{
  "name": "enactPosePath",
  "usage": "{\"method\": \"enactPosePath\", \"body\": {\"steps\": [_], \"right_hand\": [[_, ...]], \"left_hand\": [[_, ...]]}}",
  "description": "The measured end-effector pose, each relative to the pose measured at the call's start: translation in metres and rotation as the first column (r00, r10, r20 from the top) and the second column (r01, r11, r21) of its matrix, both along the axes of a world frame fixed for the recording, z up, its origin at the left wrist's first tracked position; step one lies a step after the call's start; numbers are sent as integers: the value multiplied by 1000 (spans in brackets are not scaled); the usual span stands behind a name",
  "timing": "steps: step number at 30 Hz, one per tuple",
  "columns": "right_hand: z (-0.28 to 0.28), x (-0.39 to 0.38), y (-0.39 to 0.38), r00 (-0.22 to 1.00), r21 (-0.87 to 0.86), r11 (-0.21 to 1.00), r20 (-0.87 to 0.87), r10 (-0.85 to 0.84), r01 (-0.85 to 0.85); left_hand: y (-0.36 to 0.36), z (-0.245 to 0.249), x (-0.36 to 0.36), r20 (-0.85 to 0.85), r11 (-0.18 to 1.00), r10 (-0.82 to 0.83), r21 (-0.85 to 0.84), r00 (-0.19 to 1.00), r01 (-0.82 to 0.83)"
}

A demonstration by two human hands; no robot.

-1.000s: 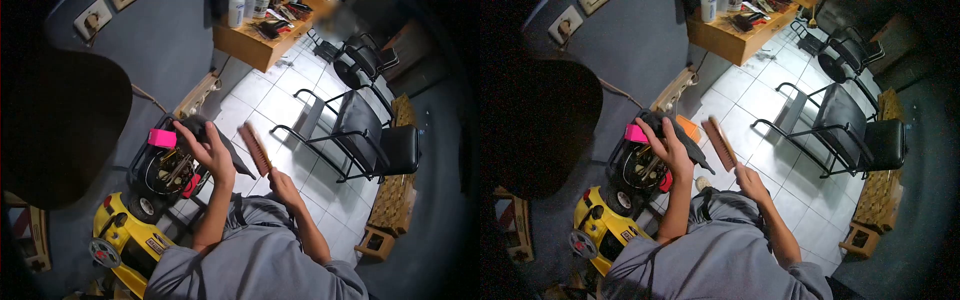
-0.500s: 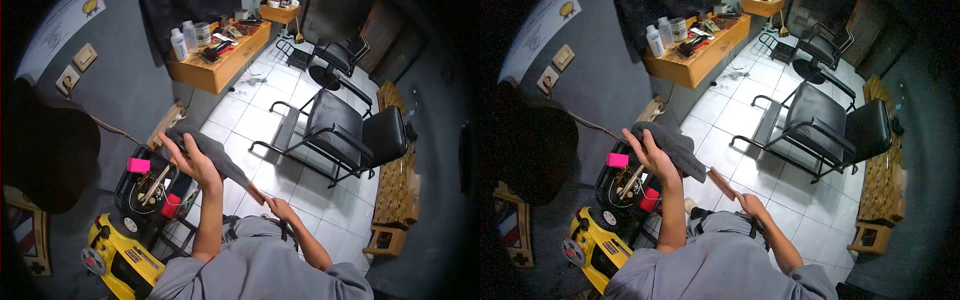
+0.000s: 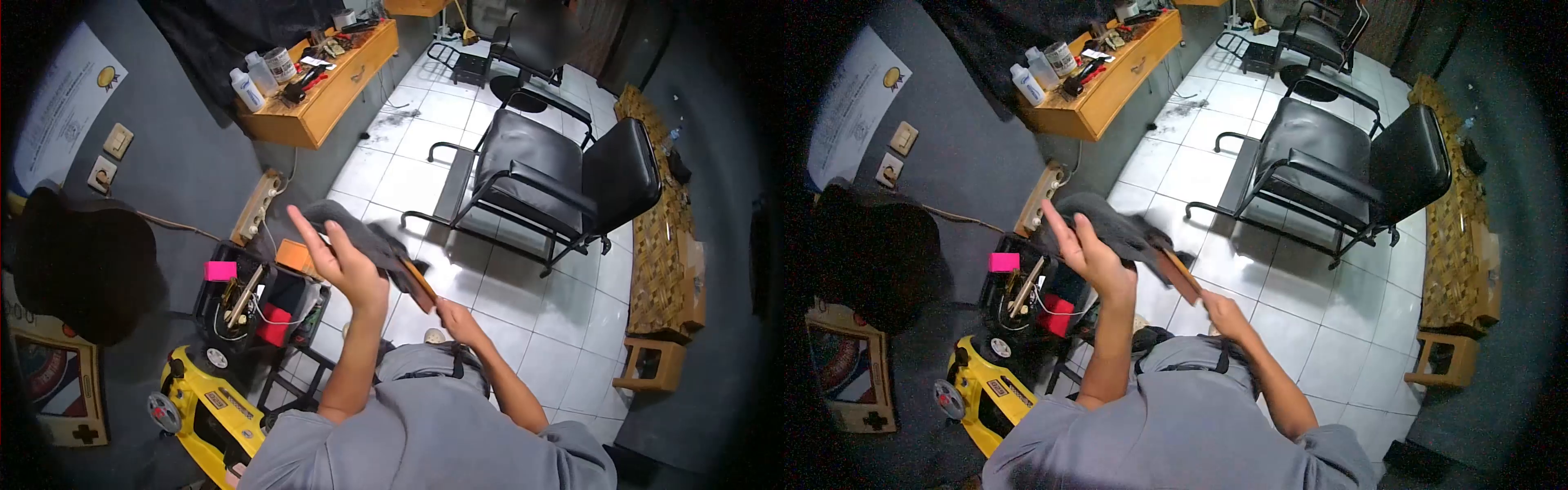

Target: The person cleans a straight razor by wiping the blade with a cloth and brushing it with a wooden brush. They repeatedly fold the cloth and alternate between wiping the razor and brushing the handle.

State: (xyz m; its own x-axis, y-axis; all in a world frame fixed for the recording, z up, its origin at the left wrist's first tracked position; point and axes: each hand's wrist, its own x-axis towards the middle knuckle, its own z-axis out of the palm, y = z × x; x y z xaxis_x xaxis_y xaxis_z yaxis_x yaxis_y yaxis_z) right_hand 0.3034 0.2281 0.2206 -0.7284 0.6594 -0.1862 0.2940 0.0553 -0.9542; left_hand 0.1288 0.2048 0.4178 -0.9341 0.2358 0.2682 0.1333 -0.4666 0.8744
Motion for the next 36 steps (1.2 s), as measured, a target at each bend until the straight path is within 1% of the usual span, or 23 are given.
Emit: {"method": "enactPosePath", "body": {"steps": [2,3,6,7,10,11,12,14,15,16,18,19,21,23,25,26,28,30,31,33,34,35,36], "right_hand": [[-74,37,2,982,220,975,187,-16,-26],[-72,38,3,961,327,944,272,-43,-50],[-47,55,0,950,-151,960,244,-194,235],[-35,55,1,955,-151,951,165,-245,270],[51,45,3,952,-466,864,-128,-277,189],[67,42,2,940,-504,859,-240,-244,94],[79,39,0,928,-475,880,-319,-192,18],[101,32,-5,954,-206,978,-299,-39,-24],[86,24,-8,936,1,998,-347,-55,59],[66,24,-8,944,-11,996,-319,-86,87],[39,31,-1,993,-65,991,10,-116,117],[11,37,1,983,0,989,106,-150,151],[-31,50,-2,958,56,978,197,-209,202],[-52,66,-3,917,152,956,277,-286,252],[-34,75,-1,902,-67,935,296,-313,347],[-20,79,0,894,-176,906,312,-321,386],[16,79,-3,935,-257,900,107,-337,353],[67,69,-11,930,-317,898,-105,-353,305],[76,73,-11,955,-360,915,-157,-252,183],[75,69,-14,965,-353,932,-206,-165,85],[73,65,-16,964,-345,938,-237,-122,34],[42,69,-13,963,-472,879,-201,-182,68],[8,72,-11,982,-272,954,-107,-157,123]], "left_hand": [[-1,7,-2,-18,1000,1,-6,1000,-1],[0,8,-4,-74,998,22,-49,997,-26],[2,-11,-3,-175,991,-19,-133,984,-4],[1,-18,5,-209,980,-48,-199,977,6],[-12,-44,33,-216,908,-230,-398,949,130],[-13,-47,43,-199,890,-279,-421,939,176],[-15,-50,51,-180,870,-326,-441,928,221],[-18,-56,58,-282,840,-421,-480,862,253],[-18,-54,61,-205,803,-470,-502,858,320],[-16,-42,63,-300,844,-437,-463,848,271],[-22,-26,64,-159,859,-448,-349,880,374],[-22,-29,61,-255,874,-411,-384,875,299],[-27,-45,61,-170,808,-474,-475,864,349],[-32,-52,65,-90,788,-510,-447,855,423],[-33,-58,67,-128,812,-515,-390,848,434],[-34,-67,65,-161,792,-521,-458,838,404],[-33,-94,68,-62,775,-554,-402,830,488],[-35,-103,70,-47,685,-647,-472,761,554],[-37,-100,74,15,670,-671,-416,742,615],[-32,-81,84,40,655,-723,-276,689,703],[-32,-73,84,-71,677,-702,-375,709,633],[-33,-69,80,-28,632,-747,-337,664,698],[-33,-65,77,13,583,-790,-295,613,757]]}}
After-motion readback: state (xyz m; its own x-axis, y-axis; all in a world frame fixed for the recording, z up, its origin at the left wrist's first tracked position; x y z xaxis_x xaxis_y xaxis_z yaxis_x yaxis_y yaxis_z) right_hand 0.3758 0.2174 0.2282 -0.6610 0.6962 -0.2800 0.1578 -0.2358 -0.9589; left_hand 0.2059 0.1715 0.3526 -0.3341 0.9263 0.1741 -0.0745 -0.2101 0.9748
